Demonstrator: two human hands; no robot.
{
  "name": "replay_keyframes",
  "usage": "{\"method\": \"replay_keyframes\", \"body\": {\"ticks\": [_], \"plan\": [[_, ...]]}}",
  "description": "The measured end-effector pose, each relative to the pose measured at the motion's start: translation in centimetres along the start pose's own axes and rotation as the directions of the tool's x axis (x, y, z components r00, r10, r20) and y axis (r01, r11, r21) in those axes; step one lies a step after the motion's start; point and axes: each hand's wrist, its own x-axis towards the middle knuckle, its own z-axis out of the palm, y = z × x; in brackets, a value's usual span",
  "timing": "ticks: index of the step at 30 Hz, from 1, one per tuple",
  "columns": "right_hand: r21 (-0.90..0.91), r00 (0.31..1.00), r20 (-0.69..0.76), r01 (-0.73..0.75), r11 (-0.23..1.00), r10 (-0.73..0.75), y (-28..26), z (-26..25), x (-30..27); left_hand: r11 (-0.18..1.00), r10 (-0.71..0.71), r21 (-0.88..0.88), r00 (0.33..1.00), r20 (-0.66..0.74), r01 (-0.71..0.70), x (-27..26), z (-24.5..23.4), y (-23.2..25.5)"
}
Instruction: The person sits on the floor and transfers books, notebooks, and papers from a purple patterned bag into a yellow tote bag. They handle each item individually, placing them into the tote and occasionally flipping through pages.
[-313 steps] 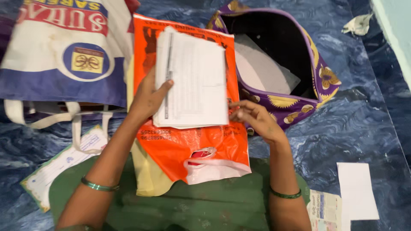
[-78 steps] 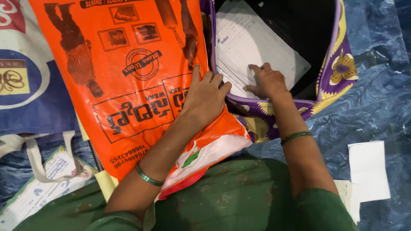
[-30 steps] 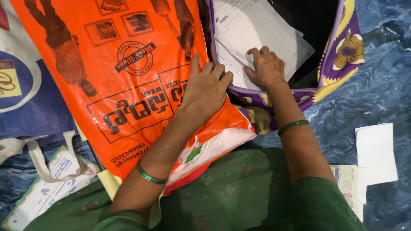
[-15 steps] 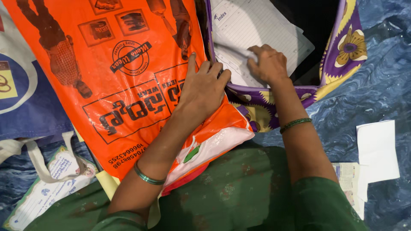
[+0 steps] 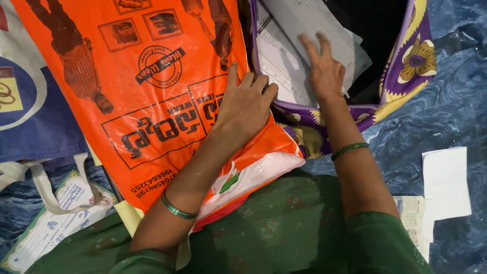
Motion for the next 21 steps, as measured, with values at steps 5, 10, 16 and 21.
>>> {"method": "replay_keyframes", "body": {"ticks": [5, 10, 16, 21], "plan": [[0.104, 0.938, 0.039, -0.346, 0.933, 0.344, 2.4, 2.7, 0.4, 1.000, 0.007, -0.004, 1.000, -0.011, -0.007, 0.1, -0.1, -0.1], [0.138, 0.957, -0.212, -0.170, 0.976, 0.197, 4.0, 1.9, 0.1, 1.000, 0.003, 0.006, 1.000, -0.030, -0.003, 0.1, 0.0, 0.0], [-0.070, 0.884, 0.425, -0.185, 0.980, 0.197, -2.5, -1.8, 0.8, 1.000, 0.025, 0.008, 0.999, -0.032, -0.024, -0.1, -0.3, 0.1], [-0.066, 0.969, 0.241, 0.073, 0.995, -0.055, -1.7, -0.4, 0.2, 0.999, 0.028, 0.027, 0.999, -0.027, -0.027, -0.2, -0.5, 0.1]]}}
